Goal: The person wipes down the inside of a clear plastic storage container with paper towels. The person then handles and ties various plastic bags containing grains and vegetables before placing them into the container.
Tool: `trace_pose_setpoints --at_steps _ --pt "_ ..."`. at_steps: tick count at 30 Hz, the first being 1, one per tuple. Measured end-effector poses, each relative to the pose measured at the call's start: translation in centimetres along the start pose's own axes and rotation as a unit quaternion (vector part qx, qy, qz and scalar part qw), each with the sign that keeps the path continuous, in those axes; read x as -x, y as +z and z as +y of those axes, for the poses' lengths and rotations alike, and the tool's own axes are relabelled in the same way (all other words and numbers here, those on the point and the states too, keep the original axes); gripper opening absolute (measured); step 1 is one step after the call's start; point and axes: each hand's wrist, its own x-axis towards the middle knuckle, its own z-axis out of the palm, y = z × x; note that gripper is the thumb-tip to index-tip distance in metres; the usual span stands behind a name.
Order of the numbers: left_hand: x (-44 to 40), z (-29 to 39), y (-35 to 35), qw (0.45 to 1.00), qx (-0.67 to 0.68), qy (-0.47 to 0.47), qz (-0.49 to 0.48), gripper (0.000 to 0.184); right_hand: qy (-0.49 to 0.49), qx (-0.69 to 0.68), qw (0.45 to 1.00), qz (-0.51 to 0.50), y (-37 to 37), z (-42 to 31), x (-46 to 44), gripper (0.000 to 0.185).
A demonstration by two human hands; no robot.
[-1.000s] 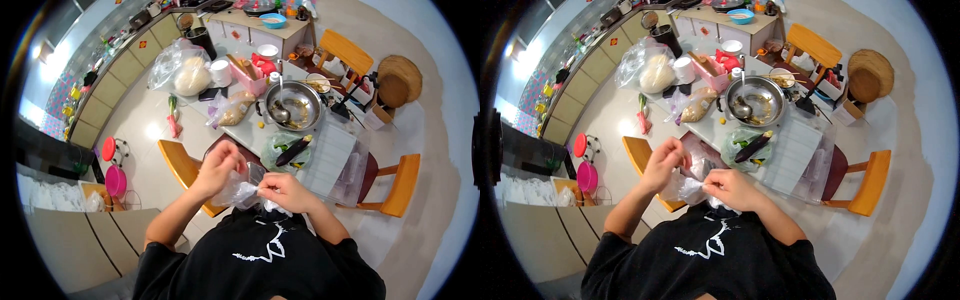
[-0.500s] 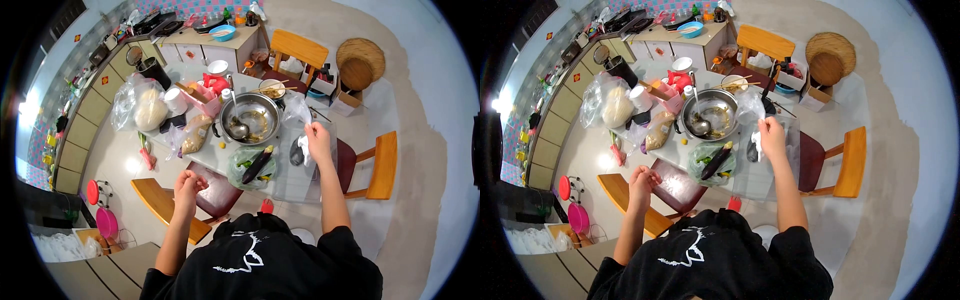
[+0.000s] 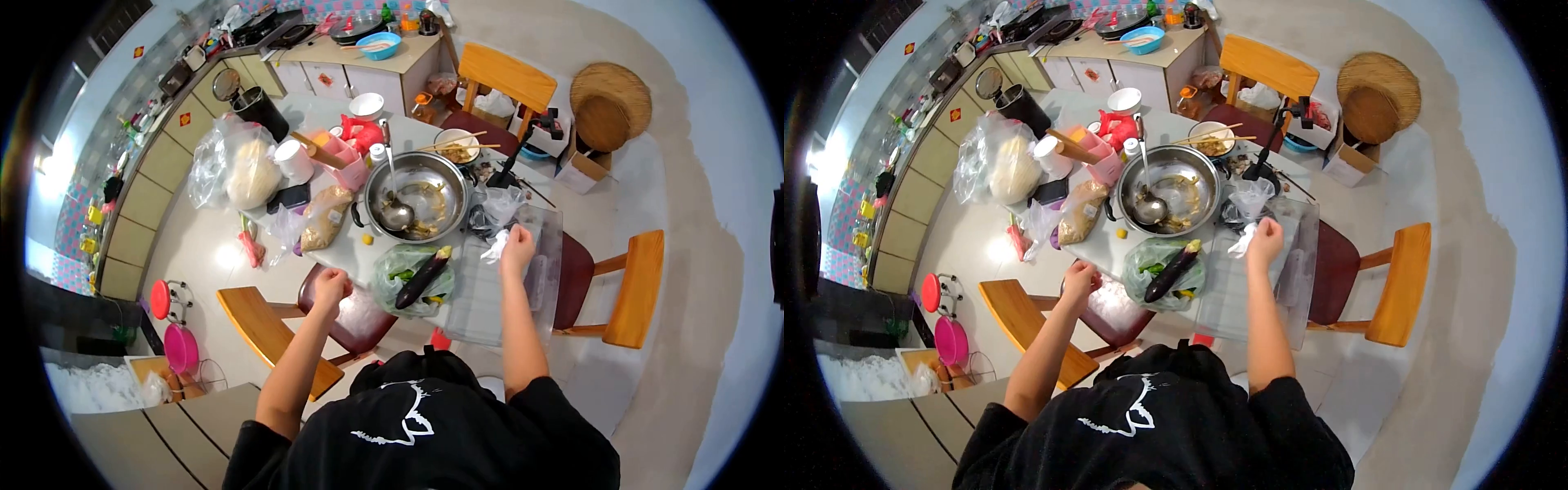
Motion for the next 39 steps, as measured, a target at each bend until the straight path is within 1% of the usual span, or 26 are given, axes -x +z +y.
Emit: trace_pose_setpoints --at_steps 1,3,6,8,10,11,12,14,15,16,18,19,20,22,23,24,26,27,29,30,32,33,35,37,38,39 --pt "-1.1 -0.5 0.2 1.0 -0.008 -0.025 0.016 0.005 0.093 -0.041 0.994 -0.028 -0.3 -1.0 1.3 0.018" --pt "-3.7 -1.4 0.6 0.998 -0.016 -0.052 0.032 0.005 0.251 -0.141 0.954 -0.085 -0.2 -1.8 4.6 0.017" --pt "-8.6 -2.9 0.7 0.995 0.012 -0.085 0.049 0.006 0.412 -0.255 0.853 -0.196 0.1 -4.7 9.5 0.014" --pt "-12.2 -3.6 0.4 0.994 0.068 -0.084 0.033 0.006 0.446 -0.291 0.81 -0.245 0.5 -5.7 11.6 0.013" --pt "-14.4 -3.1 0.6 0.997 0.056 -0.061 0.005 0.006 0.476 -0.317 0.772 -0.278 0.7 -6.7 13.1 0.015" --pt "-15.0 -3.0 0.6 0.998 0.044 -0.038 -0.025 0.012 0.493 -0.321 0.755 -0.29 0.9 -7.2 13.6 0.024" --pt "-14.7 -2.5 1.0 0.998 0.043 -0.038 -0.026 0.012 0.493 -0.322 0.755 -0.289 1.3 -7.1 14.2 0.024" --pt "-12.4 -0.4 2.3 0.997 0.07 -0.043 -0.011 0.042 0.48 -0.327 0.744 -0.329 2.1 -6.6 15.3 0.031" --pt "-11.1 0.5 2.4 0.996 0.034 -0.061 -0.055 0.063 0.481 -0.319 0.75 -0.322 2.4 -7.5 15.7 0.034" --pt "-10.9 0.1 2.3 0.996 0.035 -0.061 -0.056 0.063 0.481 -0.319 0.751 -0.322 2.8 -8.2 16.1 0.034" --pt "-10.1 -0.8 1.8 0.996 -0.037 -0.045 -0.066 0.06 0.424 -0.268 0.802 -0.325 3.7 -9.1 16.9 0.032" --pt "-9.4 -1.2 1.8 0.998 -0.035 -0.04 -0.045 0.056 0.408 -0.265 0.81 -0.328 4.7 -8.5 17.5 0.035" --pt "-8.7 -1.4 1.5 0.998 -0.034 -0.041 -0.044 0.056 0.389 -0.246 0.822 -0.336 5.7 -7.9 18.1 0.031" --pt "-7.3 -1.6 0.6 0.999 -0.003 -0.04 -0.035 0.05 0.293 -0.152 0.868 -0.37 8.1 -6.8 18.9 0.019" --pt "-6.5 -1.6 0.3 0.999 0.007 -0.032 -0.003 0.045 0.287 -0.155 0.873 -0.361 9.2 -6.8 19.3 0.016" --pt "-6.1 -1.6 -0.1 0.999 0.009 -0.032 0.0 0.045 0.288 -0.155 0.872 -0.364 10.3 -6.8 19.6 0.016" --pt "-5.6 -1.6 -1.4 0.998 0.026 -0.028 0.047 0.045 0.232 -0.034 0.892 -0.387 12.8 -5.6 20.1 0.027" --pt "-5.3 -1.3 -2.1 0.998 0.021 -0.021 0.053 0.045 0.231 -0.034 0.89 -0.391 14.3 -4.1 20.6 0.027" --pt "-4.8 -0.7 -3.2 0.997 0.004 -0.013 0.073 0.044 0.059 0.076 0.925 -0.368 16.7 -1.1 21.5 0.034" --pt "-4.7 -0.4 -3.5 0.996 -0.016 -0.006 0.085 0.043 0.058 0.076 0.925 -0.369 16.6 -1.5 21.6 0.034" --pt "-4.1 0.0 -3.7 0.996 -0.027 0.004 0.08 0.041 -0.01 0.062 0.947 -0.314 15.8 -3.1 21.3 0.032" --pt "-3.4 0.2 -3.5 0.997 -0.027 0.025 0.067 0.039 -0.01 0.064 0.948 -0.31 14.8 -3.9 20.9 0.032" --pt "-1.9 0.1 -2.8 0.996 -0.045 0.064 0.043 0.036 -0.006 -0.104 0.941 -0.322 11.5 -5.6 19.1 0.03" --pt "-0.1 -0.2 -1.2 0.996 -0.045 0.077 0.005 0.025 0.127 -0.036 0.945 -0.3 7.4 -6.9 16.4 0.024" --pt "0.9 -0.1 -0.2 0.996 -0.045 0.072 -0.03 0.021 0.137 -0.098 0.967 -0.19 6.6 -5.4 15.4 0.015" --pt "1.9 0.1 1.3 0.995 -0.035 0.052 -0.071 0.018 0.123 -0.034 0.985 -0.117 5.5 -2.1 13.4 0.012"
